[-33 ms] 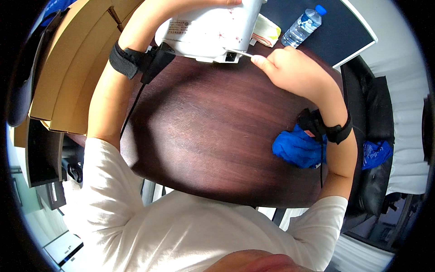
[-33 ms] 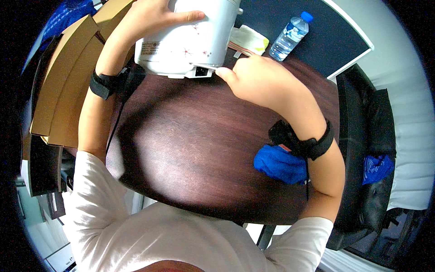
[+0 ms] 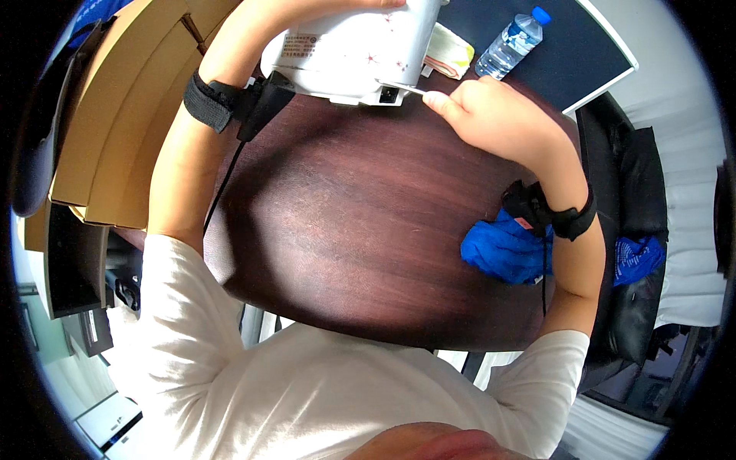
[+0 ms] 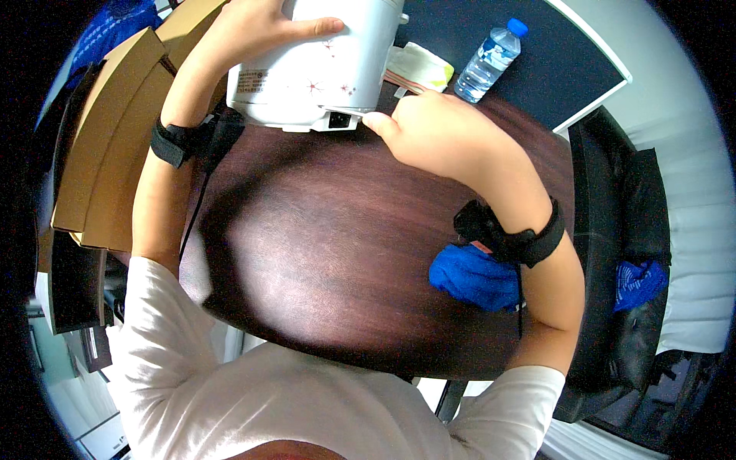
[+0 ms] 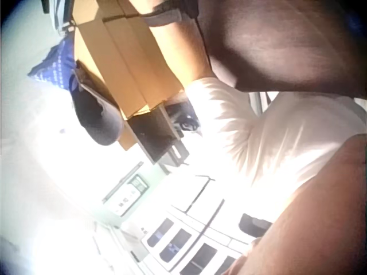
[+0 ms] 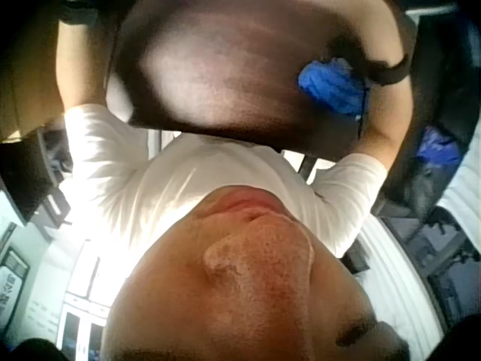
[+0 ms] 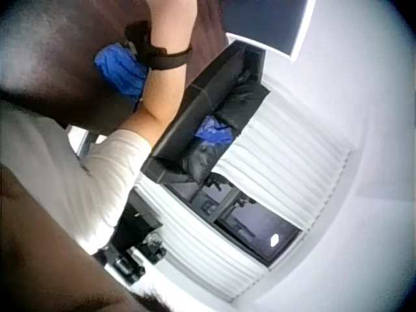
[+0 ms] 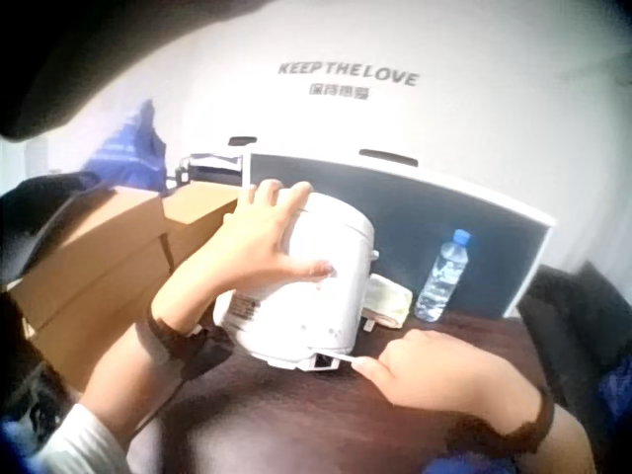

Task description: The person assembles a white cylindrical appliance on a wooden table. They align and press the top cover onto the base, then use a screwdriver to tighten screws around the seam. The person rotates the appliance to access different screw locations and continues tightening until the assembly appears complete.

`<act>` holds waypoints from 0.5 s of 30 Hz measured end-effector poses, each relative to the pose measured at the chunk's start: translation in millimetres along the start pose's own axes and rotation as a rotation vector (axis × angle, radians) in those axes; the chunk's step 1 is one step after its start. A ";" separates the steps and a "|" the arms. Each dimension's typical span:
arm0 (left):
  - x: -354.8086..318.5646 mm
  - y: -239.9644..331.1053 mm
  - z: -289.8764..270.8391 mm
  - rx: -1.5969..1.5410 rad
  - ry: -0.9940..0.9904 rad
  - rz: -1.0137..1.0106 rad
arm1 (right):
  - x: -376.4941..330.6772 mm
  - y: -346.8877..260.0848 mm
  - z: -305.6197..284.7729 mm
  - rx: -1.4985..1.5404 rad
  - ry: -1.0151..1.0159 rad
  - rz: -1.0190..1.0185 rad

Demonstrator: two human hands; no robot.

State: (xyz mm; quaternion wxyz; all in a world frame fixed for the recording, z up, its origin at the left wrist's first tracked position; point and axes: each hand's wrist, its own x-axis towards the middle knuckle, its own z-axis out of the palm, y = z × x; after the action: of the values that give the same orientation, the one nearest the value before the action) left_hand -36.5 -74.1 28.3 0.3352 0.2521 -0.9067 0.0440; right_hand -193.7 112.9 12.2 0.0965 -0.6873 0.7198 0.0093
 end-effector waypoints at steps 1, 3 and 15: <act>0.4 -0.8 -6.7 0.018 -0.022 -0.020 | 2.4 -4.1 -5.5 0.022 -0.018 0.011; 1.1 -5.2 -13.5 0.034 -0.044 -0.049 | 5.8 -9.4 -14.3 0.066 -0.055 0.036; 25.4 -20.3 3.2 0.042 -0.116 0.057 | 26.0 20.6 -28.9 0.162 -0.289 0.068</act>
State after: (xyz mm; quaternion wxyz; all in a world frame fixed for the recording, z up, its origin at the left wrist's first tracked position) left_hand -45.0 -103.4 40.0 0.2755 0.2352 -0.9303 0.0577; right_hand -218.7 84.1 34.1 0.2538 -0.6441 0.7197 0.0530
